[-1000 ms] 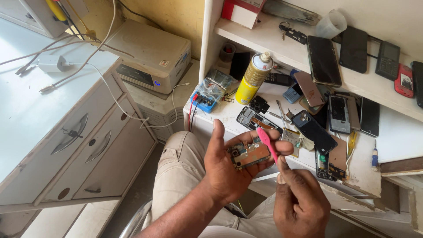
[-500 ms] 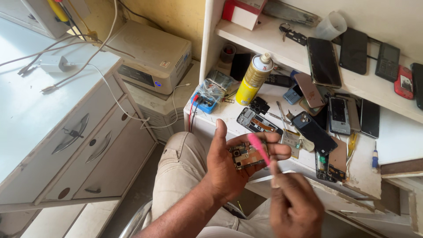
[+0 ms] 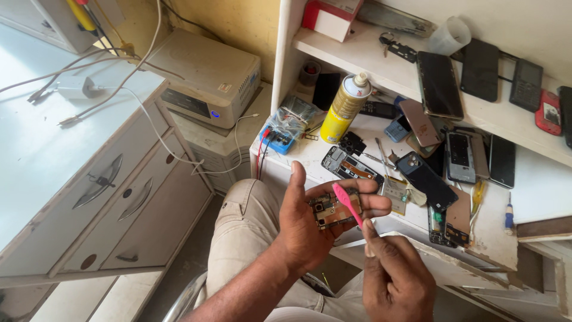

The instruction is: The person holds a disassembled phone motherboard in one hand and scrubs its surface with a small brush, then uses a metal tool on the board. They then align the motherboard into the phone frame and press it into place, working over a cluttered repair bench.

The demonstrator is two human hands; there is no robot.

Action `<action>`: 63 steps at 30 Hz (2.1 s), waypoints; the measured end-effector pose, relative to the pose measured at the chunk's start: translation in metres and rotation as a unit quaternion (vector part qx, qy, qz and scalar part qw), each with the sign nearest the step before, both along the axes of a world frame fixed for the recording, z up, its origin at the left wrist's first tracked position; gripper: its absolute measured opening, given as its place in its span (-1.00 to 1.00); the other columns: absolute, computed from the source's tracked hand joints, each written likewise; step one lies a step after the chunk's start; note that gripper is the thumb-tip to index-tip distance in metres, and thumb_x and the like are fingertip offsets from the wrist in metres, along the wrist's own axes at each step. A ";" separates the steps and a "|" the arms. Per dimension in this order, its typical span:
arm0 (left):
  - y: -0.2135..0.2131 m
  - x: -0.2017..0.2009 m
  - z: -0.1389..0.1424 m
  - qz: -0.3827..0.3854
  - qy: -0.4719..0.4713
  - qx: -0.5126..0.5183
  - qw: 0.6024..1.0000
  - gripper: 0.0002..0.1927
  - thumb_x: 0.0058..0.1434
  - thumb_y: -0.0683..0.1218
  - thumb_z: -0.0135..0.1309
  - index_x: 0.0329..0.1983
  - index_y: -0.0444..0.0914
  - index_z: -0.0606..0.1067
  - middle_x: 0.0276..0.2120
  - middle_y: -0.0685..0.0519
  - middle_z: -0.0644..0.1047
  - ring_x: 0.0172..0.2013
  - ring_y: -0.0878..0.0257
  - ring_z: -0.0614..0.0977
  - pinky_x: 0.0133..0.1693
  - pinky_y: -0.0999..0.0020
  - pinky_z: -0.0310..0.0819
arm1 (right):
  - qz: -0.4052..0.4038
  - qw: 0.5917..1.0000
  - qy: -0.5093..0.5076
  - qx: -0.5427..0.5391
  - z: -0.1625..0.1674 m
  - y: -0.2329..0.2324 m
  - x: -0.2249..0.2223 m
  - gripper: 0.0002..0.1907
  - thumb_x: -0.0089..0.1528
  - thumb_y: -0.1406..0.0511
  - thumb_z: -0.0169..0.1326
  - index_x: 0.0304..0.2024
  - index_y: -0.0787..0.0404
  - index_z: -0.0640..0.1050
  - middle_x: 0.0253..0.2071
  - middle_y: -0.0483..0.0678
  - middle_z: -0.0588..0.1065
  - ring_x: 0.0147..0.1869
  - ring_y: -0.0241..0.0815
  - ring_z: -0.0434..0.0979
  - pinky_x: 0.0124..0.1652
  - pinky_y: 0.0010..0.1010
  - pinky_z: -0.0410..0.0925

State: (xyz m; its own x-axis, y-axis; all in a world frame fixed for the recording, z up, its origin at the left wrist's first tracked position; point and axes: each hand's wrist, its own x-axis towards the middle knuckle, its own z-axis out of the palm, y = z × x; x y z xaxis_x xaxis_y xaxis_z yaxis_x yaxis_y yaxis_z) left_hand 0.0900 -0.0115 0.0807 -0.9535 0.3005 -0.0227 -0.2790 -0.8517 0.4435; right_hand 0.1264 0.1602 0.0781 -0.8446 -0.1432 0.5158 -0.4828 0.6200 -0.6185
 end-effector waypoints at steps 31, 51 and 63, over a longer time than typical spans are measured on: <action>-0.007 -0.001 -0.003 0.006 0.023 0.025 0.999 0.37 0.07 0.75 -0.74 0.37 -0.45 0.33 0.01 -0.24 0.58 0.14 -0.05 0.57 0.19 0.08 0.41 | 0.067 0.997 -0.042 0.024 0.008 -0.012 0.007 -0.59 0.24 0.44 0.09 0.15 0.11 0.59 -0.29 -0.05 0.58 -0.29 -0.39 0.61 -0.32 -0.62 0.38; -0.003 0.004 -0.005 0.000 0.039 -0.044 0.998 0.41 0.04 0.75 -0.78 0.36 -0.46 0.35 -0.05 -0.20 0.58 0.11 -0.03 0.59 0.18 0.12 0.47 | 0.039 0.995 -0.088 0.007 0.007 -0.012 0.005 -0.57 0.22 0.46 0.11 0.14 0.13 0.61 -0.37 -0.06 0.56 -0.41 -0.33 0.56 -0.39 -0.54 0.39; -0.001 0.003 -0.008 -0.020 0.047 -0.028 0.998 0.43 -0.01 0.76 -0.82 0.35 -0.42 0.38 -0.04 -0.18 0.60 0.12 0.00 0.59 0.17 0.09 0.38 | 0.079 0.996 -0.036 -0.004 0.005 -0.012 0.005 -0.67 0.26 0.46 0.09 0.07 0.20 0.62 -0.34 -0.10 0.55 -0.32 -0.42 0.55 -0.33 -0.59 0.37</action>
State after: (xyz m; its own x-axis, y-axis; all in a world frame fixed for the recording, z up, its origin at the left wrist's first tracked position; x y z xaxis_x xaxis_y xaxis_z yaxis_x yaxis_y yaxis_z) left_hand 0.0931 -0.0126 0.0723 -0.9397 0.3386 0.0480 -0.2671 -0.8142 0.5155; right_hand 0.1312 0.1486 0.0830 -0.8461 -0.2742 0.4570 -0.5291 0.5347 -0.6589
